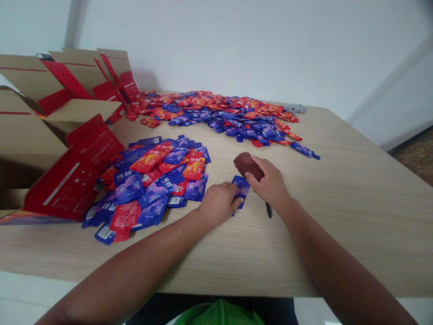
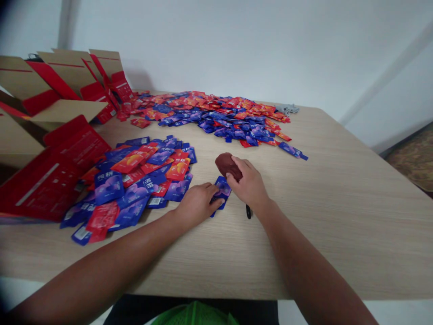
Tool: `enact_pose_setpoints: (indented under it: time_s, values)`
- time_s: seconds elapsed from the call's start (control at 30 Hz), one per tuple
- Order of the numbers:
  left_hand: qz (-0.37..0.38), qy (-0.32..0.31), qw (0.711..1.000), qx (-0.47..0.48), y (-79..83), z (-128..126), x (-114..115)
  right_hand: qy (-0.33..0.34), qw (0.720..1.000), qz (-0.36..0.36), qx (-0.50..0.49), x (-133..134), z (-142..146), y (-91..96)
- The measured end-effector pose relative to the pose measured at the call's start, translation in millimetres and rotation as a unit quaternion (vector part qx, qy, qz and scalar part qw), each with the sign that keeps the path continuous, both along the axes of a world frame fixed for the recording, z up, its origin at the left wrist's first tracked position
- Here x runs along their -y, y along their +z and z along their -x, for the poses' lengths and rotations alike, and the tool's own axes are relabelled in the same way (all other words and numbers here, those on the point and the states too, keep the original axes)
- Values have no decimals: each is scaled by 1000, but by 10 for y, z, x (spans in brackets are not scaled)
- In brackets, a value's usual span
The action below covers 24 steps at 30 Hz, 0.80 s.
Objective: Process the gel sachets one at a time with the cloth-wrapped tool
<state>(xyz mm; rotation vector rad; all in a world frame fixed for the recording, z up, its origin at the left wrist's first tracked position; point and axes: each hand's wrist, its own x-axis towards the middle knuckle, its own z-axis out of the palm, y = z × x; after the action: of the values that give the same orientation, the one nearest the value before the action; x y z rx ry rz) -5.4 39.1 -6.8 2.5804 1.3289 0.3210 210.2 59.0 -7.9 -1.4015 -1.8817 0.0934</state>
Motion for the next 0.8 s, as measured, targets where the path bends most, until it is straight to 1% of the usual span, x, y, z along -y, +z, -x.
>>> enact_pose_setpoints:
  time_s: [0.03, 0.1, 0.17, 0.27, 0.4, 0.8]
  values:
    - [6, -5, 1000, 2, -5, 0, -4, 36, 999, 7, -1, 21, 25, 11]
    - [15, -13, 1000, 6, -14, 3, -14, 100, 994, 44, 17, 46, 73, -9]
    - [15, -16, 1000, 11, -17, 7, -23, 122, 988, 87, 43, 44, 109, -67]
    - [11, -18, 1000, 18, -8, 12, -29, 113, 985, 116, 52, 9, 123, -151]
    - [21, -20, 999, 20, 11, 15, -29, 109, 986, 114, 52, -42, 86, -193]
    - [14, -12, 1000, 3, 5, 9, -9, -22, 994, 88, 66, -215, -142, -305]
